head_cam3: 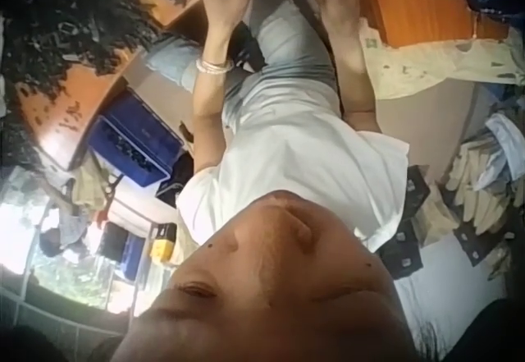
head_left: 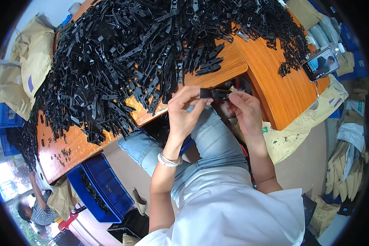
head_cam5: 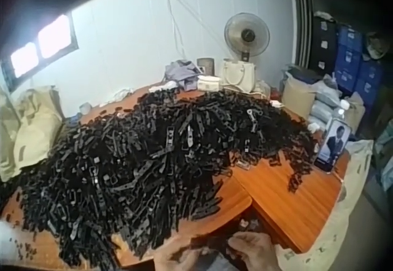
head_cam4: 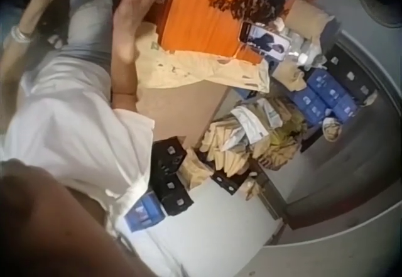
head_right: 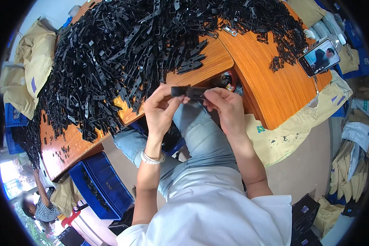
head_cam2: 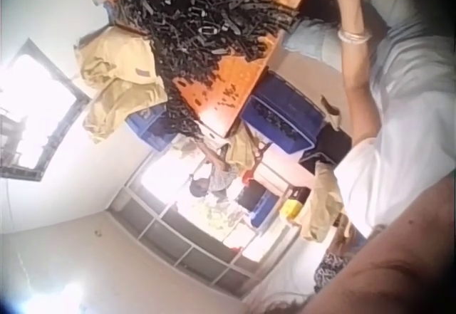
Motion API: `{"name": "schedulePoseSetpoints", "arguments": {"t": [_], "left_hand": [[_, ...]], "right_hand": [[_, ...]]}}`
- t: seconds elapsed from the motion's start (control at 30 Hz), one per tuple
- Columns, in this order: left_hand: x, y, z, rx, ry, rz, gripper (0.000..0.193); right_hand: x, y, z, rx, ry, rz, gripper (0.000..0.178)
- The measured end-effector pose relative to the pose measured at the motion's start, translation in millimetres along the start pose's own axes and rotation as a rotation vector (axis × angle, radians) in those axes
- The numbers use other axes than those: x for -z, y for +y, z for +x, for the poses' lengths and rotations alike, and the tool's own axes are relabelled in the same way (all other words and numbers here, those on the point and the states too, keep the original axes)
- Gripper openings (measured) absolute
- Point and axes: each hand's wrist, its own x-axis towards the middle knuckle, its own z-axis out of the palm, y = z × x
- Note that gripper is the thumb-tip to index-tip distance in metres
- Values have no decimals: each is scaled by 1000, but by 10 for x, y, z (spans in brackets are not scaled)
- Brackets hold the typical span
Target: Assemble or sort small black plastic components at a manufacturing workstation.
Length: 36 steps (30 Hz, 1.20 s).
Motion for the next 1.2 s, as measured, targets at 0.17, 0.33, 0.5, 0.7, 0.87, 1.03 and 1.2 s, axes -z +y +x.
{"name": "schedulePoseSetpoints", "arguments": {"t": [0.17, 0.33, 0.5, 0.7, 0.87, 1.03, 1.2], "left_hand": [[64, 57, -47, 119, -2, -70, 11], [90, 69, -97, 166, -57, -88, 12], [90, 71, -133, 44, -107, 245, 8], [83, 231, -80, 427, -66, -139, 17], [40, 309, -120, 330, -29, -105, 16], [41, 304, -7, 337, -105, -119, 18], [81, 331, 640, -32, -374, 305, 24]], "right_hand": [[-73, -8, -17, 31, 5, -72, 14], [-89, -13, -45, 46, -39, -57, 14], [-223, -49, -111, 173, -11, -338, 10], [-255, 13, -145, 285, -129, -492, 11], [-340, 35, -123, 179, -43, -207, 14], [-329, 56, -72, 264, -132, -200, 16], [-125, -5, 128, 203, -7, -123, 15]]}}
